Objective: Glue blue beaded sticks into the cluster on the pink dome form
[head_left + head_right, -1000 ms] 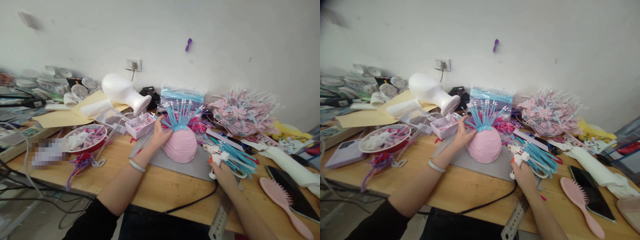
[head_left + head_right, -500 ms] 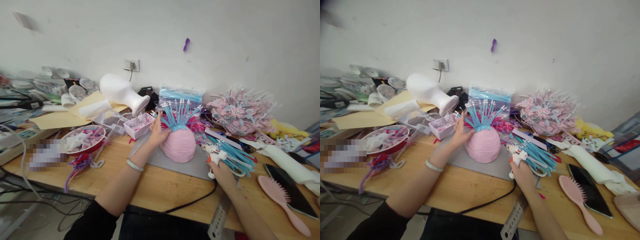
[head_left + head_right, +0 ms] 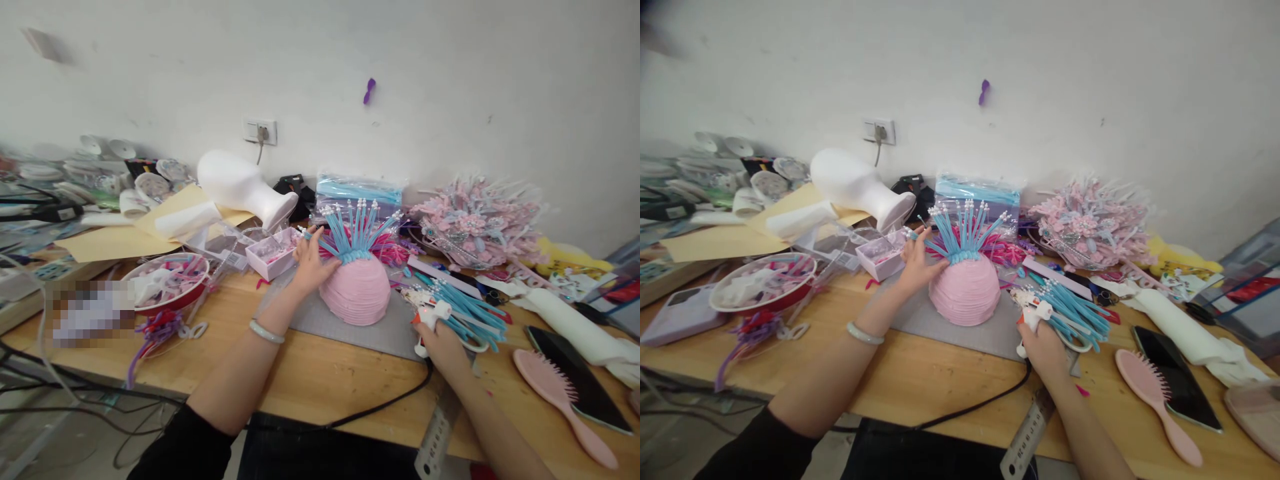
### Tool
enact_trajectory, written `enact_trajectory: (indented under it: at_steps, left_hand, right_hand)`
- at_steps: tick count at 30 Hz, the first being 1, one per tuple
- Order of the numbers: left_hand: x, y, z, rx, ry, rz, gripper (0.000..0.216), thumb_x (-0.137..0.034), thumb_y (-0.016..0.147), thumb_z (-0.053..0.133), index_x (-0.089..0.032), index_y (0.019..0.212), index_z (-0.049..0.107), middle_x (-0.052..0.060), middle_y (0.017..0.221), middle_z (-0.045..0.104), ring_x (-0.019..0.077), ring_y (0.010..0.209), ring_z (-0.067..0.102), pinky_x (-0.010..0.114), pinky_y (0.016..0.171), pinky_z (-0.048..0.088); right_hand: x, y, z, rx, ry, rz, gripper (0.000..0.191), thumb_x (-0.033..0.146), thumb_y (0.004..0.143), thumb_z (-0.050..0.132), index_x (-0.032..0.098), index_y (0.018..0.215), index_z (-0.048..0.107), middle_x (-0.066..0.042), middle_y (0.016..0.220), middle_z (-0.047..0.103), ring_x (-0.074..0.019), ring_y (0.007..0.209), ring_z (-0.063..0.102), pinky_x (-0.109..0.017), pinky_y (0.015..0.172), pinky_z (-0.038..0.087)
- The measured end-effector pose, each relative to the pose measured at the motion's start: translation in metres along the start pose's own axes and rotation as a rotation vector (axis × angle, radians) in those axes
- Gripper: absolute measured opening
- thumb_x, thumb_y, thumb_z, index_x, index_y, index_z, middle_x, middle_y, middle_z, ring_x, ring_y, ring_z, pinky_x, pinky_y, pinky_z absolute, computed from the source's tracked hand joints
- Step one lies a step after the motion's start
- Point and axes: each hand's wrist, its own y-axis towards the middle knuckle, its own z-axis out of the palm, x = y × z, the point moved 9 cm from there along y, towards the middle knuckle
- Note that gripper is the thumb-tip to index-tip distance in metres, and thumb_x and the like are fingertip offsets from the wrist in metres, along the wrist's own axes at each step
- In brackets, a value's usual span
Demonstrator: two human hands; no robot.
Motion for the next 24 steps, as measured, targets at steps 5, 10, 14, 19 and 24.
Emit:
enact_trajectory:
  at_steps: [5,10,14,19,24]
  left_hand:
    - [0.003,0.000,-0.008,-0.078,0.035,-0.091,0.093,-0.036,0.055,0.075,-0.021,0.131,0.022,0.018,0.141,0.016,0.0386,0.129,0.020,0.056,0.099,0.018]
    - [0.003,0.001,-0.011,-0.096,0.076,-0.087,0.095,-0.037,0.052,0.076,-0.021,0.129,0.023,0.018,0.132,0.033,0.0394,0.119,0.035,0.055,0.097,0.020]
    - [0.004,0.003,-0.011,-0.059,0.065,-0.090,0.085,-0.039,0.054,0.074,-0.020,0.124,0.029,0.013,0.117,0.046,0.0360,0.108,0.045,0.054,0.095,0.023]
    - [0.006,0.004,-0.008,-0.009,-0.018,-0.111,0.045,-0.026,0.073,0.052,-0.018,0.113,0.036,0.012,0.115,0.047,0.0290,0.108,0.045,0.050,0.094,0.028]
    - [0.011,0.008,-0.013,-0.070,-0.168,-0.129,0.022,-0.017,0.080,0.035,-0.019,0.101,0.040,0.009,0.107,0.051,0.0203,0.102,0.048,0.039,0.091,0.035]
  right_hand:
    - [0.005,-0.002,-0.002,0.003,0.047,-0.031,0.030,0.041,0.075,0.038,0.018,0.075,0.057,-0.009,0.077,0.064,-0.0233,0.081,0.058,-0.028,0.070,0.040]
    - [0.004,-0.003,-0.003,-0.009,0.041,-0.012,0.031,0.042,0.075,0.039,0.018,0.076,0.059,-0.009,0.075,0.064,-0.0232,0.077,0.058,-0.027,0.065,0.040]
    - [0.005,-0.004,-0.003,-0.005,0.028,-0.011,0.033,0.042,0.075,0.038,0.017,0.078,0.060,-0.010,0.076,0.064,-0.0233,0.076,0.057,-0.028,0.064,0.039]
    - [0.004,-0.004,-0.002,0.017,0.017,0.011,0.034,0.042,0.076,0.037,0.016,0.080,0.059,-0.010,0.078,0.064,-0.0229,0.077,0.058,-0.027,0.064,0.038]
    - [0.004,-0.004,0.000,0.052,0.039,0.009,0.033,0.042,0.076,0.036,0.017,0.080,0.057,-0.008,0.076,0.063,-0.0224,0.076,0.057,-0.027,0.064,0.038]
